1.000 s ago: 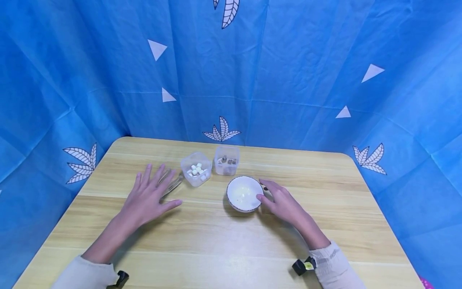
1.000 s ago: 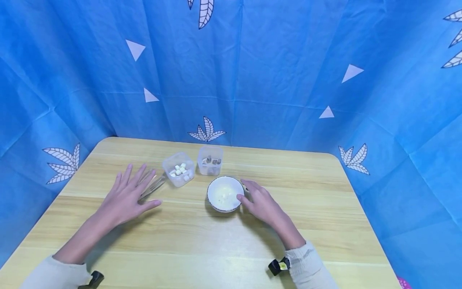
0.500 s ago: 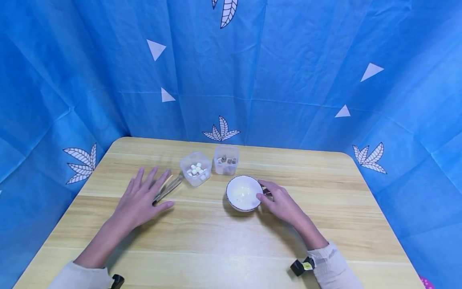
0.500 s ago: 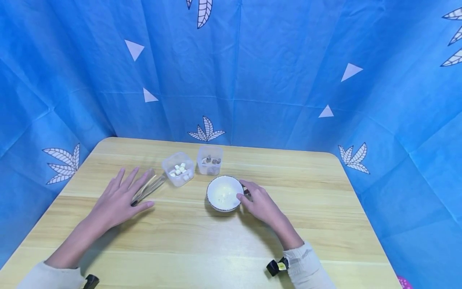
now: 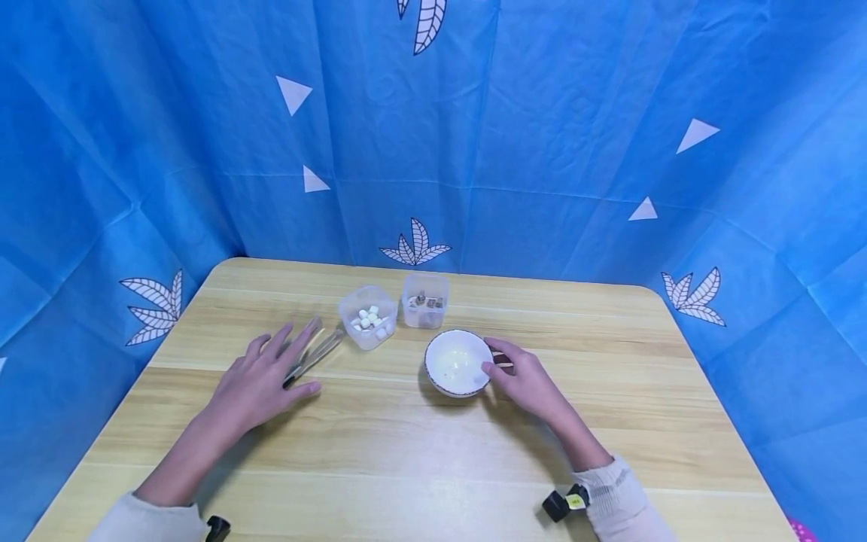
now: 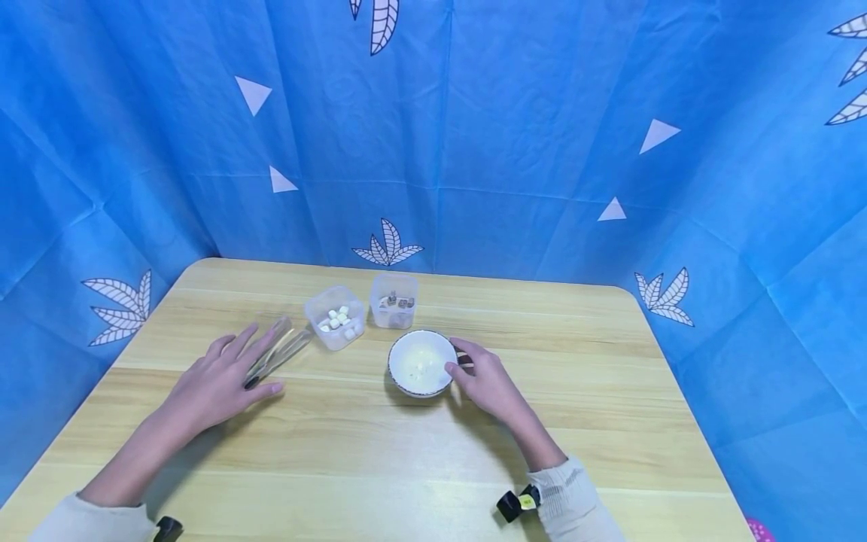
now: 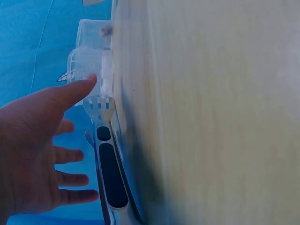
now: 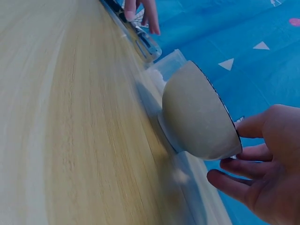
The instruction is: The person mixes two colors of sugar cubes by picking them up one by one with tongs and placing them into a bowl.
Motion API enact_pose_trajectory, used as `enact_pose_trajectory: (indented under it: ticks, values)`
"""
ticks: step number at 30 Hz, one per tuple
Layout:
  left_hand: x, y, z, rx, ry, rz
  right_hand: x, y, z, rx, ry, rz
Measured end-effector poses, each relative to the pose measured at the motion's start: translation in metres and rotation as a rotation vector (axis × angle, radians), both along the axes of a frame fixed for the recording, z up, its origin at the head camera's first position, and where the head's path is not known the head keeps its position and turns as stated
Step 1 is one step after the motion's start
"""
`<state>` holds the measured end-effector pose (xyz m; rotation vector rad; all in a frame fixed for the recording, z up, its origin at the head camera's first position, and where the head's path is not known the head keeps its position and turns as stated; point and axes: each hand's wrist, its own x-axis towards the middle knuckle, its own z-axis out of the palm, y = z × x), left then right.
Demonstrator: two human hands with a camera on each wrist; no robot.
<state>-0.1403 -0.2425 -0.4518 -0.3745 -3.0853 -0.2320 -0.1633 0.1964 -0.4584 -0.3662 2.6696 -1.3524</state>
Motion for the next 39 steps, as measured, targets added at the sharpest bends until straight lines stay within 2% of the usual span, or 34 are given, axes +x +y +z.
enact_pose_trajectory:
  ticks: [11, 17, 26, 39]
  values:
    - [0.0022, -0.0028, 0.0005, 0.004, -0.033, 0.02, 0.0035, -0.002, 0.0024, -0.092, -0.09, -0.075]
    - [0.0022, -0.004, 0.0016, 0.044, -0.031, 0.047, 0.004, -0.0023, 0.0006, -0.172, -0.115, -0.082]
    - [0.001, -0.0061, 0.0002, 0.046, -0.084, 0.071, 0.0026, -0.0035, -0.0041, -0.252, -0.146, -0.089]
    - [-0.0001, -0.0099, -0.0009, 0.034, -0.142, 0.105, 0.0048, -0.0036, -0.0003, -0.34, -0.23, -0.111]
